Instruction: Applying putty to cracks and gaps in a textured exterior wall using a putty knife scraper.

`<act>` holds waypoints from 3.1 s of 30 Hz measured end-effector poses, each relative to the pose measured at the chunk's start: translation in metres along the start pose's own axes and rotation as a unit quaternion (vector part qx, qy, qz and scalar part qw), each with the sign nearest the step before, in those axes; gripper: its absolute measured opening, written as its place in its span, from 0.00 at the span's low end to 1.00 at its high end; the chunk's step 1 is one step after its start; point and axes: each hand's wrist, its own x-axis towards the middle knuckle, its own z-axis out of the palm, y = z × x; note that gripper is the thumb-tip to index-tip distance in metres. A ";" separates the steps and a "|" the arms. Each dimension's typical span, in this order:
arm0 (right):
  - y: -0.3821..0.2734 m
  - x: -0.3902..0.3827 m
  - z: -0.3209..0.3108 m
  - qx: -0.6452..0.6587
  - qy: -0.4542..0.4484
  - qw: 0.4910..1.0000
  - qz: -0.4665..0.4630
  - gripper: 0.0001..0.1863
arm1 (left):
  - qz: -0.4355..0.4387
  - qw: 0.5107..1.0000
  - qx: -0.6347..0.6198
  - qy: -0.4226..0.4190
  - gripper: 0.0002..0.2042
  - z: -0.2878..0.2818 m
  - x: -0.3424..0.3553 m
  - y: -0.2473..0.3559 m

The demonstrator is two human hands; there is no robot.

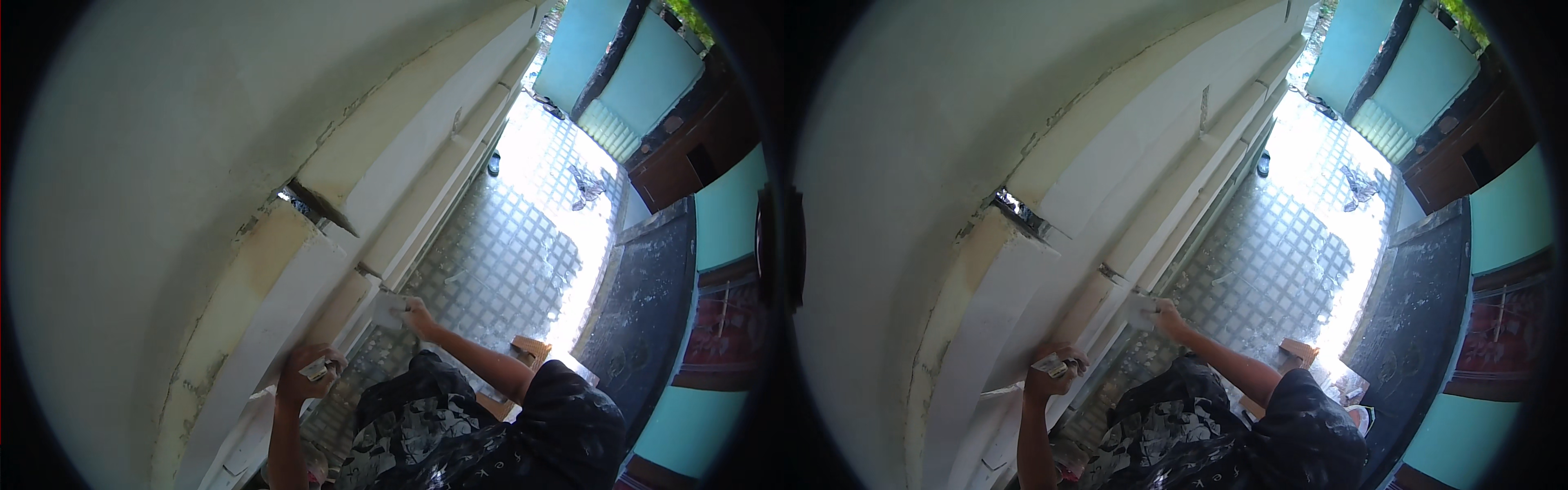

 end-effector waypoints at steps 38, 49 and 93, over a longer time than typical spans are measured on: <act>0.003 0.181 -0.156 0.029 0.329 0.942 -0.063 0.13 | 0.000 1.000 0.011 0.006 0.10 0.001 0.007 0.003; 0.055 0.095 -0.019 0.109 0.161 0.975 -0.111 0.13 | -0.046 0.999 -0.011 -0.003 0.08 0.001 0.007 0.002; 0.049 -0.147 0.228 0.021 -0.163 0.984 0.075 0.13 | -0.107 0.971 -0.059 0.207 0.10 0.065 -0.309 -0.069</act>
